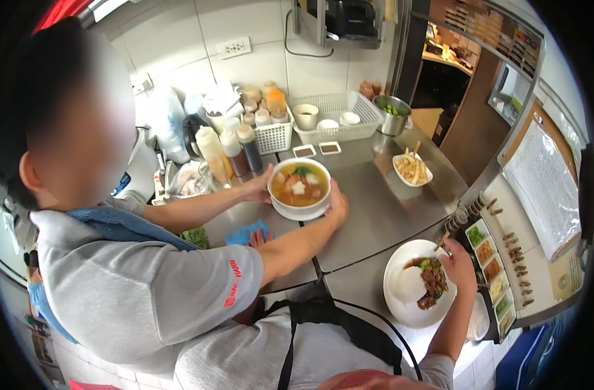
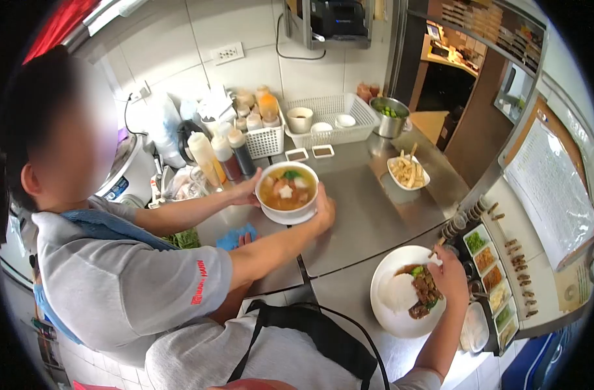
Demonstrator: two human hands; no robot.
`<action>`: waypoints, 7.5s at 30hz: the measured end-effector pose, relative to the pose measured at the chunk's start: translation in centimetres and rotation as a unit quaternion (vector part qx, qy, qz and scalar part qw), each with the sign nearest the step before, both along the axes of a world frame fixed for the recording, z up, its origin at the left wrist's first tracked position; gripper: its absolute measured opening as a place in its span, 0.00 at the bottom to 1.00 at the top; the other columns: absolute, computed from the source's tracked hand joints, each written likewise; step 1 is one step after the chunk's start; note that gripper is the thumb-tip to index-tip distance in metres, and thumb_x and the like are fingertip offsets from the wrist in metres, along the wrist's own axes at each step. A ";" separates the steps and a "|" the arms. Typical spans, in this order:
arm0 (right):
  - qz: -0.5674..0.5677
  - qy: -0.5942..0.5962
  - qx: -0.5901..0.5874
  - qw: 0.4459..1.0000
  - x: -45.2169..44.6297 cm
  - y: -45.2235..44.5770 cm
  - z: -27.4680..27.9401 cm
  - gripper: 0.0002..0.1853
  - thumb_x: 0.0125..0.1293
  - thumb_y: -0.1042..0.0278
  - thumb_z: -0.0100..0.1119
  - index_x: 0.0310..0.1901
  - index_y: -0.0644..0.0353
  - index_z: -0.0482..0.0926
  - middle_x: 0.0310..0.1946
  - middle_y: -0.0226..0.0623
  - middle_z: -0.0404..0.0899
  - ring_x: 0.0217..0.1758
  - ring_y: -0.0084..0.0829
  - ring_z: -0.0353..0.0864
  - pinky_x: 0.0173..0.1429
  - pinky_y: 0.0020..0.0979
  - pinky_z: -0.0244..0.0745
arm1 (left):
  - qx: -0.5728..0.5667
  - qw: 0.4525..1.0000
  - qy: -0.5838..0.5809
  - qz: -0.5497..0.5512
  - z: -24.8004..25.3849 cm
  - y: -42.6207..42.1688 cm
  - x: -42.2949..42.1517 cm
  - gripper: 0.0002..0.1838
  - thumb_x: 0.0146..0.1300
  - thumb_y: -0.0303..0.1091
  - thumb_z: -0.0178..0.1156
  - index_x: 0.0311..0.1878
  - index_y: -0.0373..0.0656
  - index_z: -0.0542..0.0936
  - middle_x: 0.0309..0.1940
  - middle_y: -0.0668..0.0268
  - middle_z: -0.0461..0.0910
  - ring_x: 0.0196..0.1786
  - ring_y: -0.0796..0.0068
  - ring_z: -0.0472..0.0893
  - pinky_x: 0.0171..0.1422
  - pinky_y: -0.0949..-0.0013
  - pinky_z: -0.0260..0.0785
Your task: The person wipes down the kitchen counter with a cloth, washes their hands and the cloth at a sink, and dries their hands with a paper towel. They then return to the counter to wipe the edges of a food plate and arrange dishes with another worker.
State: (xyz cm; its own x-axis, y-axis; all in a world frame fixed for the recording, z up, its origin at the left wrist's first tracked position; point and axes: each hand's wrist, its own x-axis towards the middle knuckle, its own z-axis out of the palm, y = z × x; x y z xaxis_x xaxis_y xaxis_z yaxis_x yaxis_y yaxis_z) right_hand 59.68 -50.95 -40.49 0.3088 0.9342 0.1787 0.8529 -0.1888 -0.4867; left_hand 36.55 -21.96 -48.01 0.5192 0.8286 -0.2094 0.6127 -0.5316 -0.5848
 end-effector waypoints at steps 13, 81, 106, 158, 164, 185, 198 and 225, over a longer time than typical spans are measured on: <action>-0.016 0.033 -0.020 0.999 1.4 -2.2 -0.6 0.22 0.47 0.72 0.56 0.47 0.64 0.69 0.31 0.43 0.74 0.25 0.34 0.73 0.33 0.30 0.69 | -0.143 0.757 -0.637 0.031 -5.9 -11.6 -16.2 0.27 0.51 0.43 0.51 0.55 0.43 0.64 0.58 0.52 0.57 0.60 0.50 0.56 0.63 0.54 0.45; -0.286 -0.034 -0.007 0.958 15.1 -4.2 -5.1 0.12 0.51 0.65 0.46 0.36 0.60 0.74 0.26 0.48 0.74 0.34 0.47 0.72 0.40 0.40 0.67 | -0.491 0.344 -0.766 0.234 -7.1 -2.1 -5.4 0.21 0.61 0.44 0.41 0.57 0.55 0.56 0.53 0.71 0.62 0.52 0.71 0.63 0.49 0.58 0.58; -0.408 -0.125 -0.202 0.882 23.5 5.5 -10.1 0.12 0.54 0.69 0.45 0.36 0.59 0.78 0.42 0.44 0.74 0.46 0.40 0.74 0.45 0.37 0.70 | -0.539 0.361 -0.729 0.218 -7.1 -5.9 0.5 0.24 0.62 0.40 0.41 0.61 0.55 0.49 0.55 0.69 0.59 0.52 0.73 0.63 0.47 0.66 0.61; -0.048 0.001 -0.023 0.999 -2.7 10.3 -10.6 0.18 0.51 0.81 0.41 0.45 0.54 0.67 0.40 0.43 0.65 0.41 0.46 0.71 0.42 0.40 0.68 | -0.422 0.402 -0.805 0.112 -10.6 -5.6 0.3 0.31 0.57 0.31 0.48 0.62 0.44 0.45 0.47 0.59 0.62 0.40 0.75 0.70 0.30 0.77 0.72; -0.096 0.001 0.281 0.955 4.1 9.0 -8.8 0.18 0.48 0.84 0.43 0.43 0.60 0.68 0.36 0.49 0.68 0.42 0.47 0.68 0.46 0.38 0.65 | -0.406 0.418 -0.806 0.107 -10.5 -5.9 0.4 0.28 0.58 0.32 0.44 0.61 0.45 0.47 0.49 0.59 0.62 0.41 0.73 0.71 0.29 0.79 0.72; -0.370 -0.131 -0.214 0.894 26.4 -2.6 -9.0 0.08 0.49 0.69 0.48 0.27 0.64 0.76 0.23 0.48 0.75 0.32 0.44 0.74 0.37 0.39 0.69 | -0.410 0.426 -0.799 0.115 -10.2 -6.2 0.7 0.25 0.60 0.34 0.37 0.61 0.46 0.47 0.54 0.62 0.58 0.44 0.73 0.70 0.29 0.78 0.71; -0.400 -0.172 -0.290 0.852 25.5 0.4 -10.1 0.15 0.55 0.66 0.47 0.45 0.60 0.71 0.48 0.40 0.68 0.49 0.39 0.71 0.47 0.38 0.69 | -0.399 0.430 -0.804 0.099 -10.4 -6.2 0.8 0.27 0.61 0.41 0.40 0.61 0.44 0.47 0.55 0.60 0.58 0.43 0.72 0.71 0.29 0.78 0.72; -0.391 0.162 0.124 0.897 28.1 -1.7 -11.0 0.14 0.51 0.70 0.51 0.41 0.63 0.73 0.24 0.38 0.75 0.20 0.26 0.72 0.22 0.26 0.64 | -0.401 0.430 -0.806 0.064 -11.5 -5.4 0.3 0.25 0.59 0.37 0.42 0.59 0.44 0.50 0.49 0.63 0.62 0.39 0.78 0.71 0.26 0.82 0.70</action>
